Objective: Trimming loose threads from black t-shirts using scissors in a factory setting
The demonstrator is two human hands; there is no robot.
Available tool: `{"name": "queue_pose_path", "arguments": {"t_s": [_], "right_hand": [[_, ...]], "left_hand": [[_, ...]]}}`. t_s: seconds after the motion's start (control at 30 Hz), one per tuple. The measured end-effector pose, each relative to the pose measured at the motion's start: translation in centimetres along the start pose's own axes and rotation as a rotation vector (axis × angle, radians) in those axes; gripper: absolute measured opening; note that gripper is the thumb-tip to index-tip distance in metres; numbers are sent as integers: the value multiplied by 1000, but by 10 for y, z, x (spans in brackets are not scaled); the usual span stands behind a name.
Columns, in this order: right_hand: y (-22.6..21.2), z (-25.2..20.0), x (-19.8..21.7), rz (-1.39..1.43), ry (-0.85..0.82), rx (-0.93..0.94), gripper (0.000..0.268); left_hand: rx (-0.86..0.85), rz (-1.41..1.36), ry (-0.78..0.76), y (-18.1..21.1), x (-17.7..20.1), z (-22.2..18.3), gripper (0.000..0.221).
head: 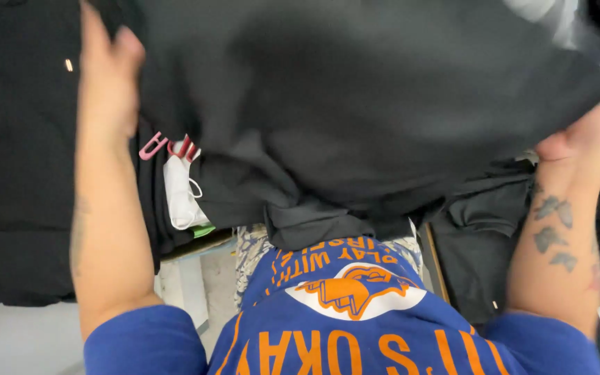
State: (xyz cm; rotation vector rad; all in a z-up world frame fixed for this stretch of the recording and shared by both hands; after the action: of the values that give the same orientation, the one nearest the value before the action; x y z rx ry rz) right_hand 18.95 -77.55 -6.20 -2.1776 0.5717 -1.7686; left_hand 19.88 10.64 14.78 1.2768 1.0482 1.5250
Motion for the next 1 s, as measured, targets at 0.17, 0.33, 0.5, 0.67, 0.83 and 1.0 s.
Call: {"name": "queue_pose_path", "arguments": {"t_s": [0.17,0.33,0.5,0.67,0.83,1.0], "right_hand": [[-1,53,-5,-31,91,-133,42],[-250,7,16,43,389,130,28],[-423,54,-48,-175,335,789,43],[-415,20,-69,-284,211,813,9],[-326,58,-108,46,-42,131,49],[-369,46,-95,-27,-128,104,52]], "left_hand": [[158,901,-145,-96,-16,-7,68],[-321,830,-170,-6,-143,28,44],[-376,950,-339,-39,-276,72,54],[-718,856,-367,-25,-296,18,14],[-815,913,-660,30,-326,-89,6],[-1038,778,-643,50,-342,-136,11]]}}
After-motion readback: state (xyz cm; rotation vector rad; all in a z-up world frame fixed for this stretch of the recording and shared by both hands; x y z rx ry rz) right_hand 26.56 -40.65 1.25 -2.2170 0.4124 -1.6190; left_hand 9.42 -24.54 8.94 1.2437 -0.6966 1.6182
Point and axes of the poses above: each hand's wrist, its own z-axis towards the middle knuckle, its own x-axis out of the back of the hand, y = z × x, the point moved 10 cm from there along z, towards the middle knuckle, and after that the axes turned 15 degrees about -y, right-handed, at the moved point
